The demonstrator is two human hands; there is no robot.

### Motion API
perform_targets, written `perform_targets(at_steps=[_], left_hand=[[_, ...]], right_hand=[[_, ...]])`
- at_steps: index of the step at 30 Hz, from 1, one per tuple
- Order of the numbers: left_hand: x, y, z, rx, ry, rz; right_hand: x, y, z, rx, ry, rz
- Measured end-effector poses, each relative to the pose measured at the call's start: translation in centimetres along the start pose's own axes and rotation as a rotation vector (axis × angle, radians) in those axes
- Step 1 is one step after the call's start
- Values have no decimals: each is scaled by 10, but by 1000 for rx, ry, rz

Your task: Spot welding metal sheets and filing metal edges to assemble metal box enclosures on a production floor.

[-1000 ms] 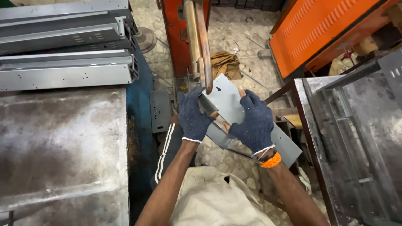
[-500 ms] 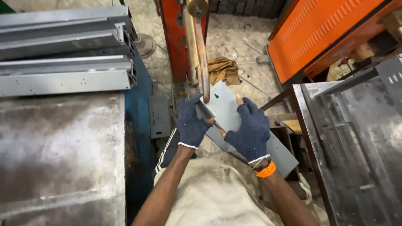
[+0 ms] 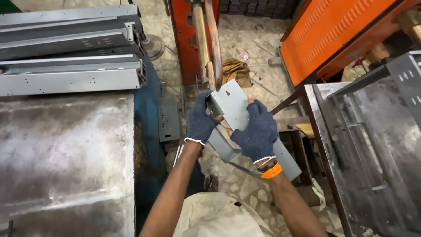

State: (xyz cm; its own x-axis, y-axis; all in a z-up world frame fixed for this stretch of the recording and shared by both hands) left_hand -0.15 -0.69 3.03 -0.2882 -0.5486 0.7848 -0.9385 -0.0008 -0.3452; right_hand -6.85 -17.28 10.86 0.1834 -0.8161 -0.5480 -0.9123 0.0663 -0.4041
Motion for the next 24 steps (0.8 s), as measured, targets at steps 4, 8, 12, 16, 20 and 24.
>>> perform_targets(at_steps=[4,8,12,16,20,24], left_hand=[[-12,1,4,-25,8,37],[-17,-5,6,-22,-12,103],[-20,-9,4,-94,-33,68],[-24,-14,1,-91,-62,99],[-18,-12,-4,-55,-85,158],[-13,-4,-10,-92,-83,120]], right_hand=[[-4,6,3,-34,17,89],[-1,10,12,-33,48,101],[-2,12,18,9,12,147],[5,9,36,0,-49,153],[14,15,44,150,-97,31],[10,26,42,174,-154,56]])
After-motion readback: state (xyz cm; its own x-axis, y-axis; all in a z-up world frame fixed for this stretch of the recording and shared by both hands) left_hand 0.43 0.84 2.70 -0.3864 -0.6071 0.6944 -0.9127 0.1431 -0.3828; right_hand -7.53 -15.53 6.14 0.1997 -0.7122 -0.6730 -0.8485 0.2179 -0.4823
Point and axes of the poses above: each hand's wrist, its own y-axis away from the middle knuckle, its own z-axis out of the palm, x = y × z, the point moved 4 cm from there along -y, towards the middle knuckle, and after that the axes turned 14 degrees about -y, right-handed, at the moved point
